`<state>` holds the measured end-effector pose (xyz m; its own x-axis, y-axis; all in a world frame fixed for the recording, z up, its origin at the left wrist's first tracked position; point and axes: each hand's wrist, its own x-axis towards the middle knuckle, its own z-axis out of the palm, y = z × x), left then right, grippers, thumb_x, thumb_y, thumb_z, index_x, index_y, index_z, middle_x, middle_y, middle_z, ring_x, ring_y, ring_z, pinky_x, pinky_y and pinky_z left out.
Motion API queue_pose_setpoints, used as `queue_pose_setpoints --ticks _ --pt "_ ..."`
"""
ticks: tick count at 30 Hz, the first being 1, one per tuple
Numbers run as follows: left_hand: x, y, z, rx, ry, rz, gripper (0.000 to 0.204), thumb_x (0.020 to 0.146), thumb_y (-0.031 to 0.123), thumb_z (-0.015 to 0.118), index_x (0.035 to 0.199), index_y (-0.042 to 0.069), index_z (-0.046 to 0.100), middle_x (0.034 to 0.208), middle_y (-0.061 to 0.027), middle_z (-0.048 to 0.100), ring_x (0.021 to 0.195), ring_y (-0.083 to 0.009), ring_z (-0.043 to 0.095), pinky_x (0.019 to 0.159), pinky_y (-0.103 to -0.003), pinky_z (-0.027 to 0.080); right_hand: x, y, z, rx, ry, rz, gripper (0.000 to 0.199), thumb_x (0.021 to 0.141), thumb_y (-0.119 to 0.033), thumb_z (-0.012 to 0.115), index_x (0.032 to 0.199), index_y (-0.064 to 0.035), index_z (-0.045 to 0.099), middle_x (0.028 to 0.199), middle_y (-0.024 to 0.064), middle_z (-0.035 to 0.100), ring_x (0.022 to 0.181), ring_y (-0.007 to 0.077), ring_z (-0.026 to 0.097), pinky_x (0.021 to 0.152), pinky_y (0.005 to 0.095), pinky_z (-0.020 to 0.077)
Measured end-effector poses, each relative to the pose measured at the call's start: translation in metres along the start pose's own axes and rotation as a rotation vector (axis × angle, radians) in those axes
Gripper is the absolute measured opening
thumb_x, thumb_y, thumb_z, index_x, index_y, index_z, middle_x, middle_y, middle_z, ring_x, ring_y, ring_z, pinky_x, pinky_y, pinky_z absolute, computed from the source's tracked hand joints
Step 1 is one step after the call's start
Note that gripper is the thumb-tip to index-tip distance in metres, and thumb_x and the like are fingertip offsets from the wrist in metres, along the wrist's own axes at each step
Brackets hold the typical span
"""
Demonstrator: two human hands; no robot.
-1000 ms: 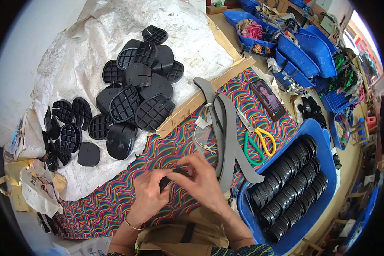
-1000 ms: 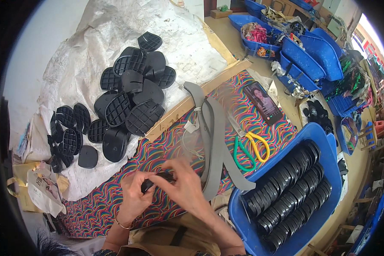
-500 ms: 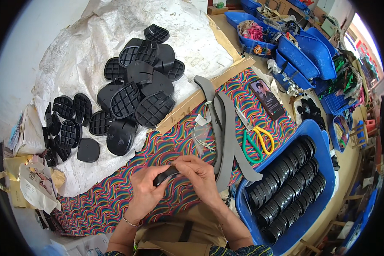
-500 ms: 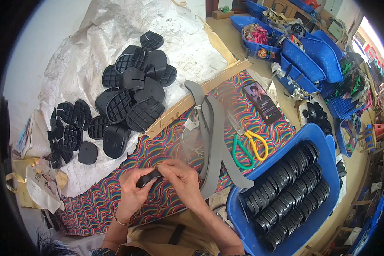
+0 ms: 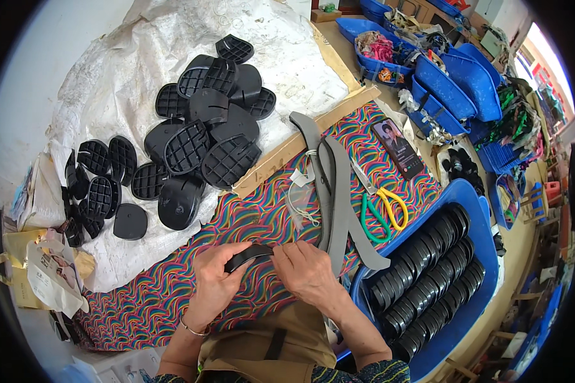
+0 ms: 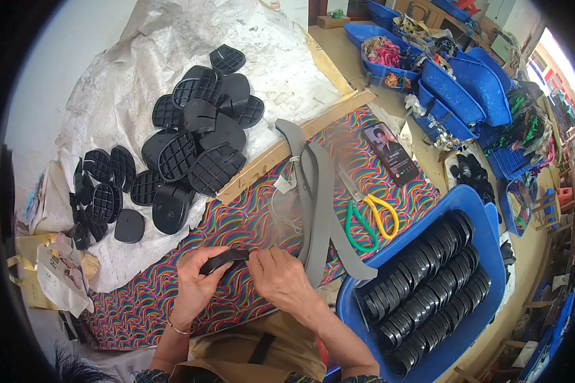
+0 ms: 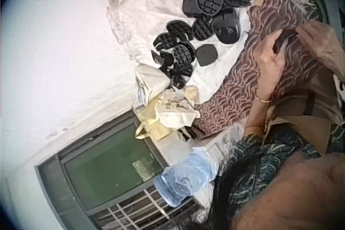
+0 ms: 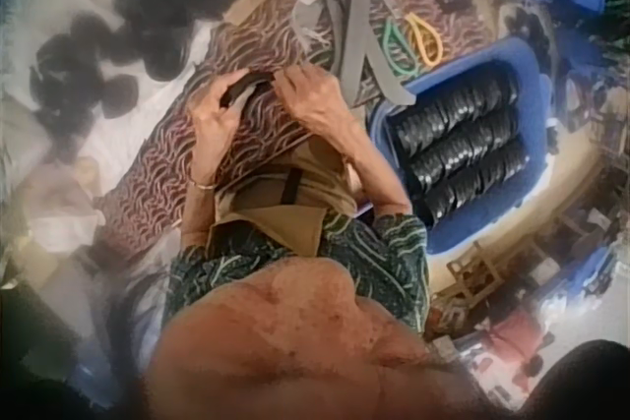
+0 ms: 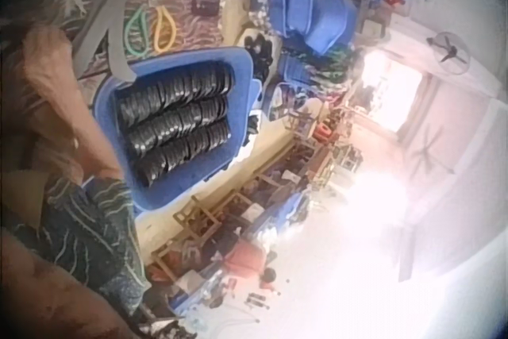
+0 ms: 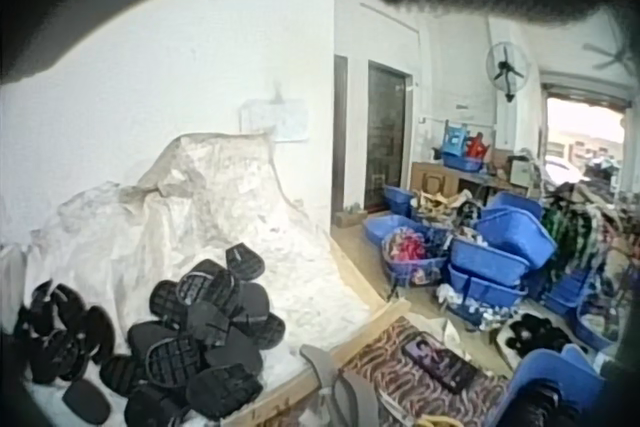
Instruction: The person assembles black rubber slippers by hand. They pick up a sole and a strap, align the strap with the sole, and press them together to form a complete slipper. The person repeats this process for multiple units, placing the finished slippers on a pile.
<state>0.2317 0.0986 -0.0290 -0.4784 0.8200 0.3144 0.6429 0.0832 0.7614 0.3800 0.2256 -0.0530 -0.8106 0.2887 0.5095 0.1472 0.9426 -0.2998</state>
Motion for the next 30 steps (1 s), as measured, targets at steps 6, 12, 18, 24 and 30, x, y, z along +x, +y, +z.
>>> queue_pose_setpoints --ticks 6,12,18,24,30 --pt "0.005 0.004 -0.01 -0.006 -0.046 0.034 0.026 0.077 -0.001 0.078 0.102 0.002 0.07 0.086 -0.0083 0.071 0.073 -0.0181 0.065 0.065 -0.029 0.049 -0.005 -0.008 0.01 0.057 0.093 0.09 0.018 0.075 -0.007 0.071 0.074 -0.0061 0.054 0.067 0.0074 0.052 0.061 0.0267 0.058 0.053 0.0393 0.0467" --pt "-0.003 -0.017 -0.034 -0.436 -0.151 -0.08 0.023 0.077 0.0 0.078 0.099 0.002 0.071 0.1 -0.0098 0.071 0.093 -0.0223 0.068 0.078 -0.029 0.052 -0.043 -0.036 -0.003 1.105 -0.021 0.742 0.031 0.098 -0.03 0.058 0.09 -0.0001 0.062 0.07 0.0094 0.064 0.057 0.0187 0.06 0.052 0.0303 0.0467" --pt "0.007 -0.002 -0.041 -0.352 -0.27 0.317 0.007 0.079 0.014 0.073 0.086 0.013 0.075 0.115 -0.0098 0.068 0.115 -0.0347 0.06 0.107 -0.056 0.034 -0.023 -0.037 -0.007 1.627 0.039 1.203 0.05 0.103 -0.046 0.045 0.104 0.0004 0.064 0.083 0.0077 0.069 0.066 0.0138 0.063 0.057 0.0273 0.049" --pt "0.009 -0.007 -0.043 -0.233 -0.259 0.504 0.021 0.083 0.005 0.064 0.094 0.017 0.076 0.132 -0.0121 0.06 0.135 -0.0403 0.045 0.112 -0.058 0.029 -0.006 -0.032 -0.007 1.846 0.056 1.097 0.037 0.104 -0.032 0.048 0.115 0.001 0.061 0.092 0.0086 0.068 0.069 0.012 0.065 0.052 0.0257 0.0518" --pt "-0.004 0.009 -0.024 -1.021 0.209 -0.191 0.045 0.091 0.004 0.062 0.135 0.001 0.055 0.147 -0.0156 0.042 0.143 -0.0295 0.035 0.118 -0.045 0.028 0.0 -0.051 0.001 1.645 0.409 0.933 0.034 0.102 -0.026 0.051 0.118 0.0031 0.057 0.089 0.0083 0.066 0.059 0.0119 0.061 0.043 0.0252 0.0491"
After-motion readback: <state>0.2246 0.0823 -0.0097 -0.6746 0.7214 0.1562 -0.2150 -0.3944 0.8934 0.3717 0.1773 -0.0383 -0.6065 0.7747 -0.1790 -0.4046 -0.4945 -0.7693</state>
